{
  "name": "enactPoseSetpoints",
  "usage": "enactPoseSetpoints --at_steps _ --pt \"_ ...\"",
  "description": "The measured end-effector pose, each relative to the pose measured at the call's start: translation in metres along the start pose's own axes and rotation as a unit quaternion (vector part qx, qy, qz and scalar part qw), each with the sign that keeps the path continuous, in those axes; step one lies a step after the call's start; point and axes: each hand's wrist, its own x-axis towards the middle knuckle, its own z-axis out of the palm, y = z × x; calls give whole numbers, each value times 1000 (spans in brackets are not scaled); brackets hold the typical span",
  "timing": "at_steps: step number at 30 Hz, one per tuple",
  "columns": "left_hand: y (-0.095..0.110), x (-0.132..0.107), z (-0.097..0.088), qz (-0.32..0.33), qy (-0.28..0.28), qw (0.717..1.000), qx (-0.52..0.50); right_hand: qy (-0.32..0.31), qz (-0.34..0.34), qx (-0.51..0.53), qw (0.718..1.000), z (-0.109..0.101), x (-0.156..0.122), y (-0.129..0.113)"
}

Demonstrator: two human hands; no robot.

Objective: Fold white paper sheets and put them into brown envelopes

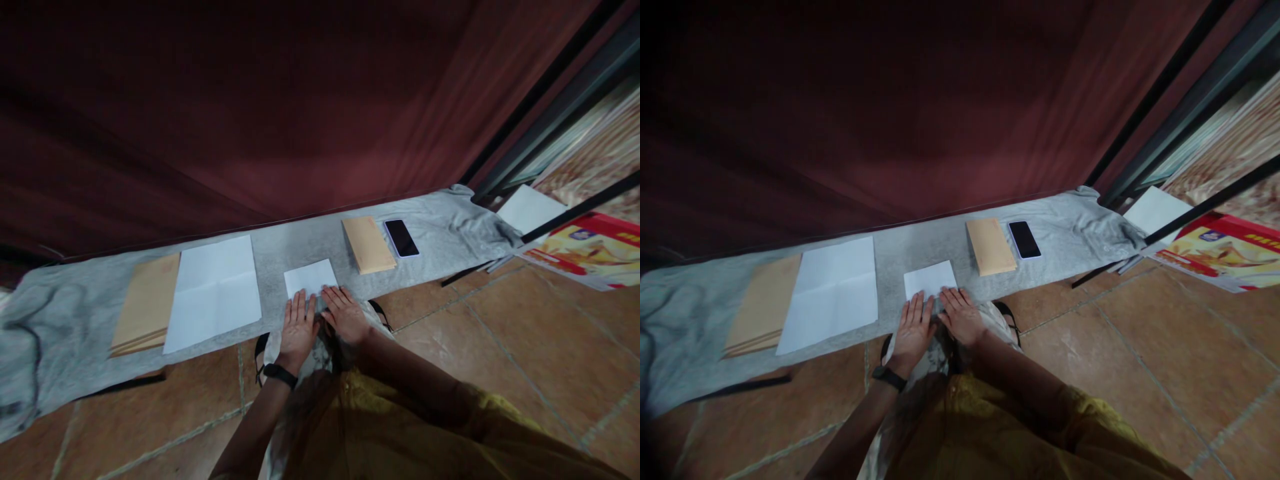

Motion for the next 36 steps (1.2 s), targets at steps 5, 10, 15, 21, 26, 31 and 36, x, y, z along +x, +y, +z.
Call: enactPoseSetpoints --at_steps 5,10,15,21,26,31,36 --pt "2 -1 2 2 7 1000 7 11 4 -4 1000 3 -5 8" --pt "1 -1 3 5 15 1000 9 28 9 12 999 5 -11 16" --pt "2 0 3 4 17 1000 5 79 46 82 992 2 -12 29" --pt "1 -1 5 6 14 1000 8 96 88 109 985 -7 -11 43" --pt "0 -1 9 10 19 1000 9 63 51 54 995 -8 -16 38" --pt "0 -1 9 9 19 1000 9 41 35 6 999 -11 -20 39" --pt "1 -1 5 6 16 1000 3 25 25 -10 999 -17 -19 43"
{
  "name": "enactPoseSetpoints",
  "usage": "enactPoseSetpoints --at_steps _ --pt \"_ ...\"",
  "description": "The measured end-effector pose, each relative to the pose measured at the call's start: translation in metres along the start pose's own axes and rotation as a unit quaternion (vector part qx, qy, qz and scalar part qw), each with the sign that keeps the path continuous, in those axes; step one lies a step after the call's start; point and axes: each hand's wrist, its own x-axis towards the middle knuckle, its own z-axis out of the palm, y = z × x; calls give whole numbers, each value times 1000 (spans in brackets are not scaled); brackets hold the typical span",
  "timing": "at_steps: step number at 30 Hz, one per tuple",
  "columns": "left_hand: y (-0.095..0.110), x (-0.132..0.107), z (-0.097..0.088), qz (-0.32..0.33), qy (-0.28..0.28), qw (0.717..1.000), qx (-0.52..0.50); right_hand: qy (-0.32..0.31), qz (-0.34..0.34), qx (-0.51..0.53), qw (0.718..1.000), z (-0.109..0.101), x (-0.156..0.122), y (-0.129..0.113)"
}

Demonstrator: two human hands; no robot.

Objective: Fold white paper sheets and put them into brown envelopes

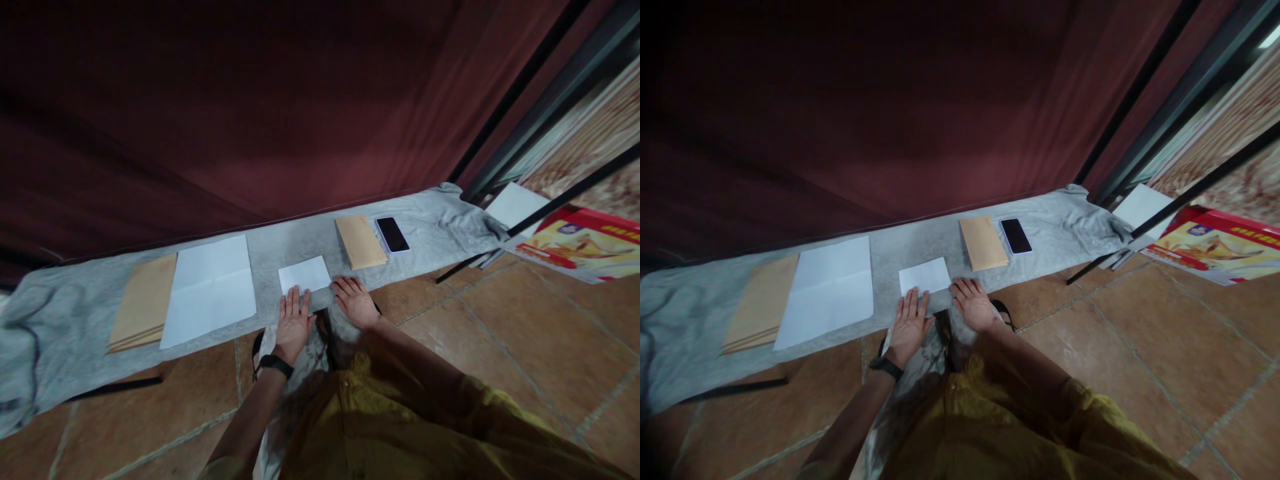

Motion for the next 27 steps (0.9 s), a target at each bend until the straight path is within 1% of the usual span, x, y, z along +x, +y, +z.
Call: enactPoseSetpoints --at_steps 4,6,9,12,15,22,27 --pt "2 1 -4 -3 -3 1000 3 17 3 7 1000 0 5 -9" --pt "2 1 -5 -3 -6 1000 3 18 -16 13 1000 1 11 -19" --pt "2 1 -7 -1 -12 1000 2 1 -53 27 998 6 22 -34" --pt "2 1 -7 -4 -19 1000 7 -15 -77 31 996 11 29 -41" --pt "4 0 -6 -13 -19 1000 10 -21 -90 24 995 16 29 -41" --pt "17 5 2 -15 -12 1000 -14 -22 -86 23 996 20 25 -35" --pt "15 6 1 -10 -24 999 -25 -31 -83 23 996 21 25 -35"
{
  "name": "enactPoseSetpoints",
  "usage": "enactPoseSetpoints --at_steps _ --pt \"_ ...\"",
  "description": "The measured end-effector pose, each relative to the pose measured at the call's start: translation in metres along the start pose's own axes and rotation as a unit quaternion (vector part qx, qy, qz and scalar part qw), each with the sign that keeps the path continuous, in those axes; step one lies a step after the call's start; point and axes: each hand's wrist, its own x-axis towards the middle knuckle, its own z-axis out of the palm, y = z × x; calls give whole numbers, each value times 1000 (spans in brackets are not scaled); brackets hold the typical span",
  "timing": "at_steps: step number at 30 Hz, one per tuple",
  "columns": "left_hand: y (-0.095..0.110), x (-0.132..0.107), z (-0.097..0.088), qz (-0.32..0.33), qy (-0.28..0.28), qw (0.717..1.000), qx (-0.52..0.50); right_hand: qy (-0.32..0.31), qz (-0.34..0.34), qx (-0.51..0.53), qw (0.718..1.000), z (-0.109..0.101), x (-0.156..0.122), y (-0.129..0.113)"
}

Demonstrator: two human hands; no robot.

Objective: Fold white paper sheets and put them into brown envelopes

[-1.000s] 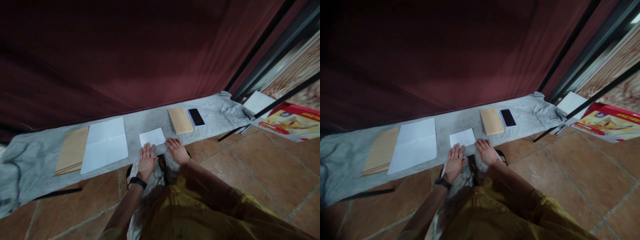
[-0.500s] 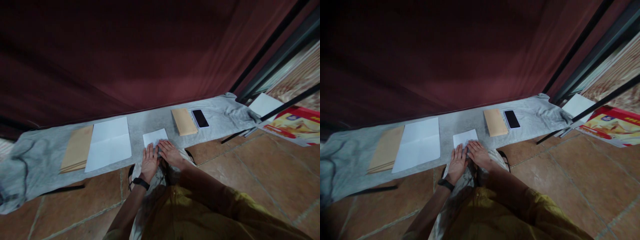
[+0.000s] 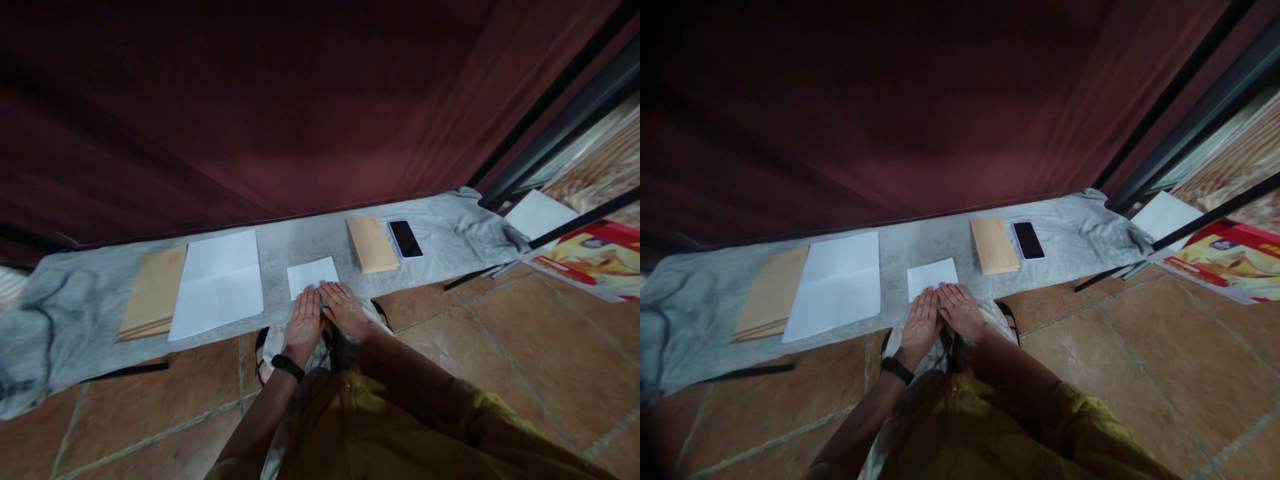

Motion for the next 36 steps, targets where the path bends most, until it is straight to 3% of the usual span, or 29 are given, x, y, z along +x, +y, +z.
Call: enactPoseSetpoints --at_steps 18,25,36 --pt "-31 -23 -7 -26 39 999 23 2 -3 -3 1000 4 -1 2" --pt "-15 -13 -17 -11 25 1000 -2 7 12 16 1000 -6 3 -2" --pt "-5 4 -3 20 16 999 -26 -5 40 48 998 -15 14 3"
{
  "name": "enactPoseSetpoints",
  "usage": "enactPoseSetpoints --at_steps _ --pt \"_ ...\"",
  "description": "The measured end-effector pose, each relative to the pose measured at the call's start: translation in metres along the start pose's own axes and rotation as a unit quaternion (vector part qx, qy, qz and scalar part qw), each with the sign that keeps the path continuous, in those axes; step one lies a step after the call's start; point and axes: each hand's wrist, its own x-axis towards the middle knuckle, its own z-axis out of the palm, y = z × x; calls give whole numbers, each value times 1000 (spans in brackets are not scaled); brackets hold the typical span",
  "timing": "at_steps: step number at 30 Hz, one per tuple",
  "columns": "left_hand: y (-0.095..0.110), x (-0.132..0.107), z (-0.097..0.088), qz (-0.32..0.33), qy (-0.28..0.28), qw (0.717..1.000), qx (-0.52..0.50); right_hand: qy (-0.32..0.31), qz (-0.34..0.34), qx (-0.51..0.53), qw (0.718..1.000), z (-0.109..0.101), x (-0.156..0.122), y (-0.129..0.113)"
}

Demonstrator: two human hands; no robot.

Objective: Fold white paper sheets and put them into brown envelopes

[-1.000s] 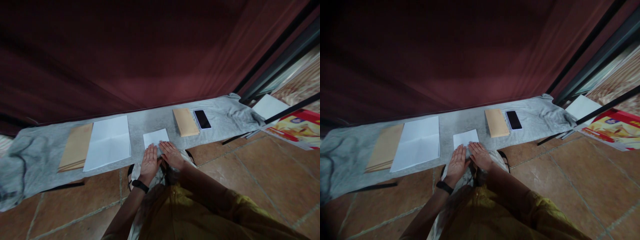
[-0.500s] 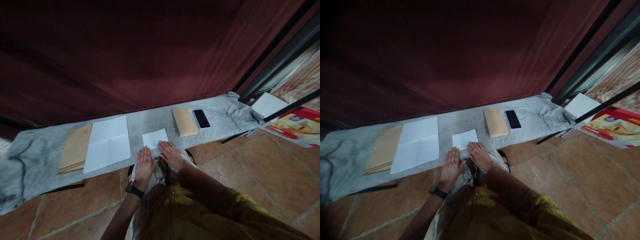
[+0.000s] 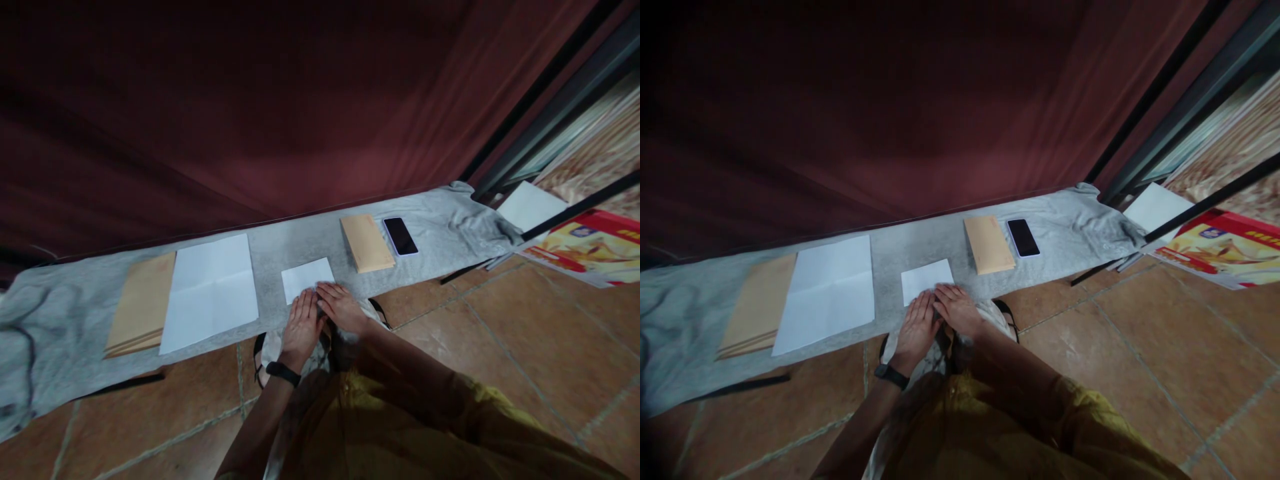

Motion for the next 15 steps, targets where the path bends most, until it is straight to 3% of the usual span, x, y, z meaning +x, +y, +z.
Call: enactPoseSetpoints --at_steps 6,15 --pt "1 2 0 3 -9 1000 16 1 -25 -5 1000 3 14 4" --pt "4 5 -2 -3 -25 999 45 29 17 -42 999 14 34 19"
